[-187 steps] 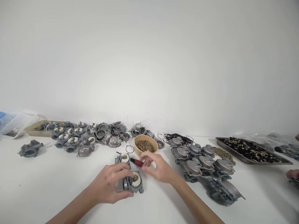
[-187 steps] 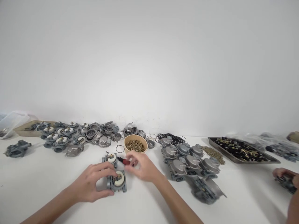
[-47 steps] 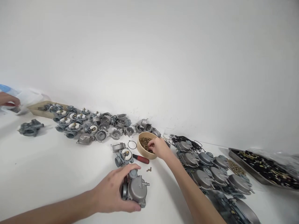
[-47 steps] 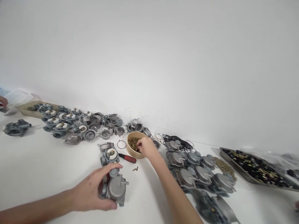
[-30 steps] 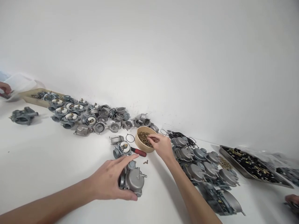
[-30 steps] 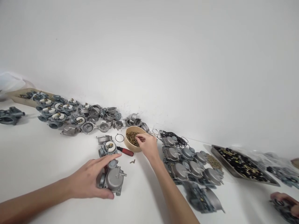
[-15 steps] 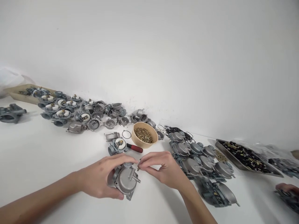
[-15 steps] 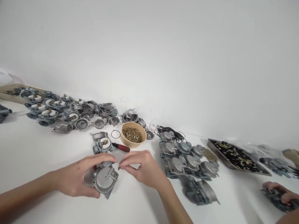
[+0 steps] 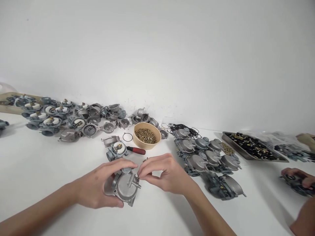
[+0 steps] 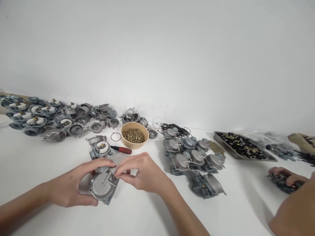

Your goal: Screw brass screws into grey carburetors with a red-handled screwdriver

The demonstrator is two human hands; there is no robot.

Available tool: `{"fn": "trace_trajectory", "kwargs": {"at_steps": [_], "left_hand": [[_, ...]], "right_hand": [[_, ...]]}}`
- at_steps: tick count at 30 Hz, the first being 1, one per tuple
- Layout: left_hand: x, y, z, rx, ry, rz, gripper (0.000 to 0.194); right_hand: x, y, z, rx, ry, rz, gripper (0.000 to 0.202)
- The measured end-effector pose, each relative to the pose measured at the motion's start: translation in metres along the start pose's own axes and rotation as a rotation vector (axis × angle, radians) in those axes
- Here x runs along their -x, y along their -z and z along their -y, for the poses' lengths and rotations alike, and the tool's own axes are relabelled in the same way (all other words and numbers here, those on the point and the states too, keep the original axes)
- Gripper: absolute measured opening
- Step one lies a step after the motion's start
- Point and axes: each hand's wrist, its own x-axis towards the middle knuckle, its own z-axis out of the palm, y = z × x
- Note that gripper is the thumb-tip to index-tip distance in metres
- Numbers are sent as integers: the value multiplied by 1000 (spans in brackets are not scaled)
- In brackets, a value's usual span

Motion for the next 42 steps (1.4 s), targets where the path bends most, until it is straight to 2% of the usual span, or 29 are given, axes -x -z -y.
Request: {"fn": "trace_trajectory", "kwargs": {"at_steps": [8,18,22,27,32,35,37,42], "left_hand": [[0,1,-1,4,46,-7,92],[0,-1,-1,-23,94,-16,92],[0,-2,1,-61,73,-43,93],[0,-2,4,-162,27,-68,93],[-1,2,0,-333,-131,-80,97],[-1,2,-4,-407,-160,-107,87],[-2,0,-4,-411,-194,-129,78],[-5,-4,-2,-324,-295,-192,65]], "right_hand": [[2,0,1,52,28,13,14],[2,1,-3,-99,-87,-27,4],[1,-1,-4,-147,-147,-11,8],[0,0,-7,-203,-169,-28,4],[-2,13,-4,-89,-81,-152,3],[-3,14,6,-19,27,-243,8],[-3,9,16,0,107,-215,9],[2,-11,27,150,209,-18,10]]}}
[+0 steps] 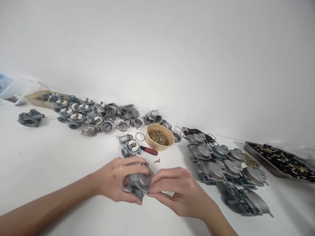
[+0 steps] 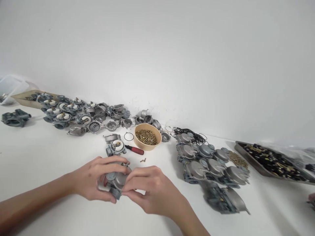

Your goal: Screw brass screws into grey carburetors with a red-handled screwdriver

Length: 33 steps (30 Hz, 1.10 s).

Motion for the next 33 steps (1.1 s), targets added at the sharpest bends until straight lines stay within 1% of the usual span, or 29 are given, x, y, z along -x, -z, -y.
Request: {"fn": "trace_trajectory", "kwargs": {"at_steps": [3,8,12,16,21,29,33], "left_hand": [[-1,-1,0,47,-12,-29,63],[-3,0,-3,113,4,-27,57],[-4,1,-4,141,48,-28,47],[-5,2,-5,159,103,-3,45],[-6,2,-6,165,132,-2,44],[-3,-9,-4,143,122,-89,44],[-3,-10,-5,150,122,-99,43]], "right_hand": [[3,-4,-2,96,11,49,12],[5,-2,-4,140,14,82,16],[6,-4,-2,189,7,107,17],[6,-3,-1,246,-10,98,16],[6,-2,-1,199,-55,118,17],[7,2,-2,104,-129,134,17],[6,3,-5,78,-143,154,19]]}}
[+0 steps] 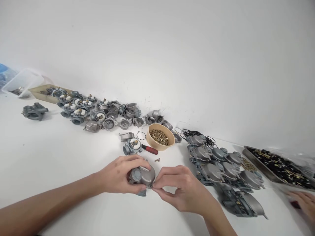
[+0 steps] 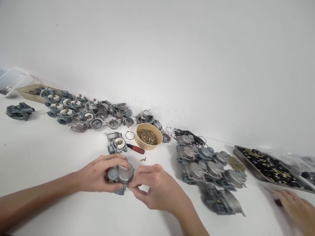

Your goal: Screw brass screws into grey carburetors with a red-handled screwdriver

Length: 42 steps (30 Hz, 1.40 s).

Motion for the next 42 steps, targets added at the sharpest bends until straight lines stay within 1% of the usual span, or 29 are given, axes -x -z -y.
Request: {"fn": "trace_trajectory", "kwargs": {"at_steps": [4,8,10,12,14,16,17,18,20,22,24,26,28,31,33,35,37,39,42], "left_hand": [[0,0,-2,-9,35,6,43],[1,-3,-6,-37,53,11,44],[1,-5,-9,-44,65,9,44],[0,-6,-11,-42,98,5,43],[0,-6,-13,-45,150,2,43],[-1,-6,-15,-62,196,-4,43],[0,-6,-15,-75,210,-7,43],[0,-7,-16,-92,219,-11,43],[1,-9,-17,-136,234,-27,43],[3,-12,-16,-175,249,-47,43],[4,-15,-16,-191,245,-72,44],[5,-18,-15,-195,226,-94,43],[6,-20,-14,-210,213,-108,39],[7,-22,-15,-242,209,-105,38],[6,-22,-16,-247,217,-99,43],[6,-21,-18,-226,237,-92,44],[5,-20,-19,-184,258,-84,42],[4,-20,-19,-147,272,-86,42],[4,-22,-19,-118,268,-101,42]], "right_hand": [[-2,0,1,28,12,6,20],[-2,9,8,53,-8,94,15],[-1,15,9,45,-12,123,17],[-1,19,3,-13,15,71,20],[-3,19,-11,-42,24,-70,20],[-9,16,-29,67,-46,-201,18],[-13,14,-38,152,-95,-223,20],[-18,10,-46,233,-136,-207,22],[-30,2,-58,336,-178,-114,23],[-41,-8,-65,387,-191,-26,25],[-49,-15,-68,448,-225,28,30],[-55,-21,-69,496,-263,50,32],[-57,-23,-70,512,-278,46,30],[-58,-20,-69,475,-251,6,32],[-58,-13,-66,428,-224,-50,34],[-61,1,-61,380,-205,-123,29],[-65,21,-53,344,-189,-204,21],[-69,46,-43,312,-154,-305,15],[-68,80,-24,241,-44,-491,14]]}}
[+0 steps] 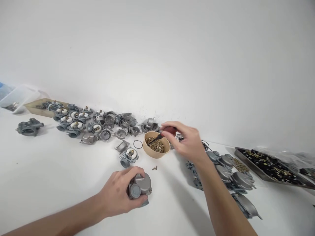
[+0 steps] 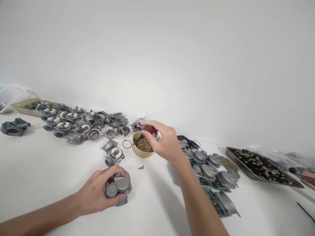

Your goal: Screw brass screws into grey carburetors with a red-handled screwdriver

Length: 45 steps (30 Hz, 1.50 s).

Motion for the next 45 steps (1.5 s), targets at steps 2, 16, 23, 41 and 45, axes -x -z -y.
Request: {"fn": "trace_trajectory", "kwargs": {"at_steps": [2,16,23,41,45], "left_hand": [[1,-2,0,5,-12,-9,42],[2,2,-1,27,-75,-17,40],[0,3,-2,4,-94,-11,41],[1,4,-3,-22,-78,-4,33],[1,3,-3,-70,-88,-18,34]], "right_hand": [[0,17,9,-107,67,-60,16],[11,6,32,-485,232,175,7],[13,5,30,-492,226,196,7],[15,16,44,-461,302,348,27],[18,16,49,-369,335,265,29]]}}
